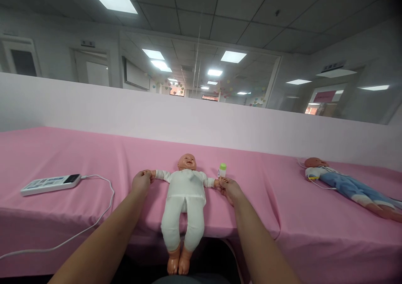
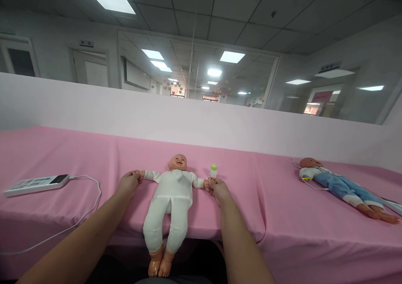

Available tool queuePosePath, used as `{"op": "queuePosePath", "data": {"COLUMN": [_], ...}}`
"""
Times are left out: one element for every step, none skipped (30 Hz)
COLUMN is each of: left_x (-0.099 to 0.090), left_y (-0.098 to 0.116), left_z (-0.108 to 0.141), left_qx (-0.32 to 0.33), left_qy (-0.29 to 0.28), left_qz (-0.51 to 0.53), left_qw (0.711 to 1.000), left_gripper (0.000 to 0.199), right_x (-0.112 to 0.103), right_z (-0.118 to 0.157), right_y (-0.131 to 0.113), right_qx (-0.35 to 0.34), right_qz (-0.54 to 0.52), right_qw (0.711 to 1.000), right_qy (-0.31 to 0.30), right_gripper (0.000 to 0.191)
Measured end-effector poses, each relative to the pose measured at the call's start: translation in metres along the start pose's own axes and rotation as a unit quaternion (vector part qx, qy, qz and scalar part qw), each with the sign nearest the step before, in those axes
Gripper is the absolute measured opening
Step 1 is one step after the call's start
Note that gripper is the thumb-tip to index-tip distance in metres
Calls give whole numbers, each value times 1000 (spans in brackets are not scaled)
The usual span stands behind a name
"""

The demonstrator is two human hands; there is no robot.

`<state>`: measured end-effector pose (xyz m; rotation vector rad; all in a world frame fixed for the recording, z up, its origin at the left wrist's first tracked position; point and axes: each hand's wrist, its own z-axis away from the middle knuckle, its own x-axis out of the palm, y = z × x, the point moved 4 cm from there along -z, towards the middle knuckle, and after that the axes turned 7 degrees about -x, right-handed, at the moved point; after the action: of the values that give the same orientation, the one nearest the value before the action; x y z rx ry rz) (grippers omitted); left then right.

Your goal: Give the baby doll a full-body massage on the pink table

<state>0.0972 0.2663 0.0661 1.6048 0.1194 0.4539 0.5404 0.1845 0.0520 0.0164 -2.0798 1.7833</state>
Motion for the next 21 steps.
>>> {"op": "queuePosePath", "data": {"left_x": [0, -1, -1, -2, -3, -3, -3, -3, -3, -2, -2, -1, -1, -1, -1, -1, -1, -1, -1, -1, -1], "left_y": [0, 0, 0, 1, 1, 1, 2, 2, 3, 3, 4, 5, 6, 6, 6, 6, 6, 6, 5, 4, 4], "left_z": [0, 0, 1, 1, 2, 2, 3, 4, 4, 5, 6, 7, 7, 8, 8, 8, 7, 7, 6, 6, 5], "left_qx": [0, -1, -2, -4, -5, -7, -9, -11, -12, -12, -12, -12, -11, -10, -10, -10, -11, -12, -13, -13, -12], "left_qy": [1, 3, 6, 8, 10, 10, 9, 8, 7, 7, 6, 6, 7, 8, 9, 10, 12, 13, 13, 13, 13], "left_qz": [-2, -3, -5, -7, -9, -11, -13, -13, -11, -6, 0, 6, 11, 12, 9, 6, 3, 1, 0, 1, 3], "left_qw": [1000, 1000, 1000, 1000, 1000, 1000, 1000, 1000, 1000, 1000, 1000, 1000, 1000, 1000, 1000, 1000, 1000, 1000, 1000, 1000, 1000], "left_gripper": [20, 22, 24, 26, 28, 29, 31, 33, 35, 35, 35, 34, 33, 30, 28, 24, 21, 18, 16, 14, 13], "right_x": [0, 0, 0, 0, 0, 1, 1, 1, 1, 1, 0, -1, -2, -3, -3, -4, -4, -4, -4, -4, -3], "right_z": [0, 0, 0, -1, -1, 0, 0, 1, 1, 1, 1, 0, 0, -2, -3, -4, -5, -6, -7, -7, -7], "right_y": [0, 0, 0, 0, 0, 0, 0, -1, -2, -3, -3, -3, -2, -1, 1, 2, 3, 4, 5, 5, 5], "right_qx": [-5, -10, -15, -20, -25, -28, -30, -35, -40, -45, -46, -43, -36, -27, -20, -15, -14, -15, -16, -17, -17], "right_qz": [6, 14, 25, 37, 48, 57, 64, 72, 78, 82, 85, 86, 86, 84, 79, 74, 67, 60, 51, 40, 29], "right_qw": [1000, 1000, 1000, 999, 998, 998, 997, 997, 996, 996, 995, 995, 995, 996, 996, 996, 996, 997, 997, 998, 999], "right_qy": [-2, -3, -5, -8, -10, -11, -12, -11, -8, -6, 0, 9, 20, 31, 41, 49, 53, 53, 51, 47, 40], "right_gripper": [30, 33, 36, 38, 40, 41, 41, 41, 41, 41, 42, 41, 41, 39, 36, 33, 31, 28, 26, 24, 23]}}
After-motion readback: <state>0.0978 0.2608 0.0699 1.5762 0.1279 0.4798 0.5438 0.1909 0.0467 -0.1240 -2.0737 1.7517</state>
